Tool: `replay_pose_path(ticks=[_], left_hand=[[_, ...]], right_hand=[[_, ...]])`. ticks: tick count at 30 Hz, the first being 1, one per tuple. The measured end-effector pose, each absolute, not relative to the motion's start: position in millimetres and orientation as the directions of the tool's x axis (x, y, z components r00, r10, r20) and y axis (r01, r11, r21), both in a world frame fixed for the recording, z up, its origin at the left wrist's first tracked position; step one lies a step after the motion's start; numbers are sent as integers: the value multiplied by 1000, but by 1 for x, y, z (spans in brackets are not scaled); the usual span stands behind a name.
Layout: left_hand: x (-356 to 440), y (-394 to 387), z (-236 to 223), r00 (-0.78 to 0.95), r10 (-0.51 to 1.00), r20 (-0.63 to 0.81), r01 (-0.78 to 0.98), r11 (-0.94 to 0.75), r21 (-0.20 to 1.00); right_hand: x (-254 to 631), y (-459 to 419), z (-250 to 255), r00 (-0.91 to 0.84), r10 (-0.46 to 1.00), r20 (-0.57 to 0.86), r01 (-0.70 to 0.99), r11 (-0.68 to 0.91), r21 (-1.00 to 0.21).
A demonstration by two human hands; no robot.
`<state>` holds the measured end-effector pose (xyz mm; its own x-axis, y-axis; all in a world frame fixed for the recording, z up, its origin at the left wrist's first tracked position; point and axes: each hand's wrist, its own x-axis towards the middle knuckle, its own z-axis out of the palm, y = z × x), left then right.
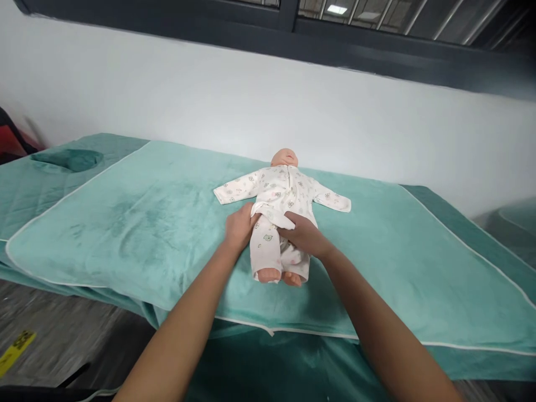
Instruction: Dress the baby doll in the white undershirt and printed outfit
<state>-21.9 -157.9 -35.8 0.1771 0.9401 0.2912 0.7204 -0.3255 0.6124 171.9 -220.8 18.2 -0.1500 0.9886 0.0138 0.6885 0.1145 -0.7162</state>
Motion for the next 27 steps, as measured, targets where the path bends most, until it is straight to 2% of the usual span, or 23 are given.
replay_pose_path(ticks=[2,4,7,10,13,17,20,22,24,25,27], left_hand=[[-21,-159,-39,167,944,284,713,-315,626],[-23,-161,-39,162,945,283,650,-318,690],[-27,-161,-35,172,943,284,435,-331,837],[-31,-161,-30,200,942,270,219,-312,925],[-35,-163,-28,194,957,213,69,-230,971],[-36,-165,-22,165,983,79,-73,-68,995],[-31,-161,-9,231,972,32,7,-34,999],[-26,-158,4,299,954,26,143,-71,987],[-19,-155,18,356,933,52,313,-171,934],[-15,-154,24,383,920,79,403,-244,882],[-5,-155,35,451,882,135,573,-402,714]], right_hand=[[167,-221,13,-59,996,61,719,85,-690],[160,-223,9,20,995,102,746,53,-664],[153,-228,4,100,984,146,749,22,-662],[150,-232,-1,141,968,206,691,52,-721],[153,-237,-2,109,956,273,595,158,-788],[167,-243,5,-26,978,208,298,206,-932],[180,-241,9,-7,987,161,82,161,-983],[186,-236,9,86,986,141,110,131,-985],[188,-228,7,188,966,176,321,109,-941],[187,-224,6,209,951,226,463,107,-880],[183,-216,7,172,927,332,720,111,-684]])
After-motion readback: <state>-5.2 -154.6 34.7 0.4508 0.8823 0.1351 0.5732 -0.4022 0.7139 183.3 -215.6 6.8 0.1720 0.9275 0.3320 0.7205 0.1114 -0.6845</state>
